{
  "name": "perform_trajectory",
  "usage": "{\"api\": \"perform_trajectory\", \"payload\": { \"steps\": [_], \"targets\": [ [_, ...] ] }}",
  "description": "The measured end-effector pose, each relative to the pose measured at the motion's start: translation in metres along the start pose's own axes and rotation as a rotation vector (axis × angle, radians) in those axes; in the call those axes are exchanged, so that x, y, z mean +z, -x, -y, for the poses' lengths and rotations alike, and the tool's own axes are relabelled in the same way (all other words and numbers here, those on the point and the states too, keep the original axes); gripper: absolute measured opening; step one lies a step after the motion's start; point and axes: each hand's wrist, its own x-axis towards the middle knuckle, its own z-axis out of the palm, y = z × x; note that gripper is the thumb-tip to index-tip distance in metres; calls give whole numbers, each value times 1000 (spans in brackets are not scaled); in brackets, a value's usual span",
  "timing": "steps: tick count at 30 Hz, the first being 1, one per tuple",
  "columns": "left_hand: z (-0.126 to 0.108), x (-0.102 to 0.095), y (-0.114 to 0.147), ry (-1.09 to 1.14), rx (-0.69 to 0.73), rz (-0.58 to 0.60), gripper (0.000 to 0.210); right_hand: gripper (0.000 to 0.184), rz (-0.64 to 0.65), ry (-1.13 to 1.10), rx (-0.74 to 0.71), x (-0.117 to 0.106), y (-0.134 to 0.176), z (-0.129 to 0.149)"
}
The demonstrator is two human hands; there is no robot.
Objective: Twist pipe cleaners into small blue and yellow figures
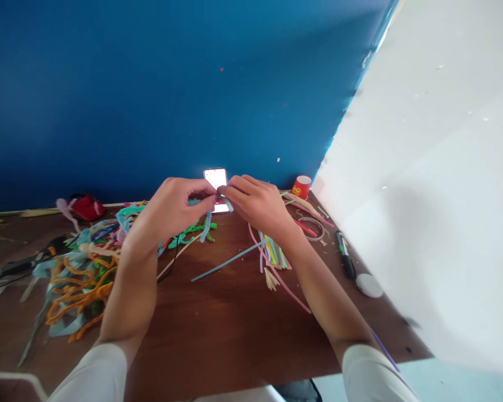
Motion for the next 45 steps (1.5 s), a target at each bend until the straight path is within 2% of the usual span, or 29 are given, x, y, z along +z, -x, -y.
{"api": "perform_trajectory", "payload": {
  "steps": [3, 7, 9, 11, 13, 16, 18, 19, 22, 25, 27, 29, 31, 32, 34, 35, 38, 39, 40, 42, 45],
  "targets": [
    [-4, -1, 0, -9, 25, 11, 24, 22, -45, -169, 102, 2, -1, 2],
    [-11, 0, 2, -108, 80, -35, 24, 38, -90, -692, 454, 4, -4, 15],
    [-14, 0, 4, -136, 107, -64, 24, 40, -30, -987, 631, 3, -5, 21],
    [-16, -1, 6, -130, 111, -76, 24, 40, 27, -1141, 712, 1, -5, 24],
    [-16, -3, 6, -92, 87, -83, 24, 39, -3, -1084, 678, -2, -4, 24],
    [-14, -5, 4, 1, 31, -107, 24, 30, -239, -715, 512, -6, -2, 17],
    [-13, -6, 2, 73, 7, -103, 25, 23, -339, -473, 350, -8, 0, 10],
    [-13, -6, 2, 107, 0, -92, 25, 21, -340, -390, 263, -8, 1, 6],
    [-14, -5, 1, 168, -10, -55, 26, 19, -235, -266, 74, -8, 4, -4],
    [-15, -4, 1, 160, -1, -38, 26, 17, -180, -259, 72, -6, 4, -4],
    [-15, -3, 2, 123, 19, -40, 25, 21, -176, -344, 148, -5, 2, 2],
    [-14, -2, 2, 61, 47, -66, 23, 32, -182, -539, 287, -3, -2, 13],
    [-14, 1, 1, -13, 78, -117, 23, 38, -176, -839, 543, -2, -6, 24],
    [-13, 2, 1, -44, 89, -144, 23, 39, -147, -991, 660, -2, -8, 28],
    [-13, 4, 0, -71, 91, -174, 22, 34, 48, -1177, 783, 0, -8, 31],
    [-12, 4, -1, -62, 81, -175, 22, 33, 21, -1137, 770, 1, -7, 30],
    [-11, 5, -2, 31, 30, -152, 22, 29, -411, -650, 613, 2, -1, 19],
    [-11, 4, -2, 70, 14, -147, 22, 26, -486, -478, 529, 2, 2, 13],
    [-10, 4, -2, 109, 1, -145, 22, 22, -479, -352, 422, 0, 4, 8],
    [-8, 4, -3, 175, -17, -139, 23, 18, -360, -202, 225, -4, 7, -2],
    [-7, 4, -4, 241, -26, -118, 23, 23, -218, -104, 65, -11, 8, -10]
  ]
}}
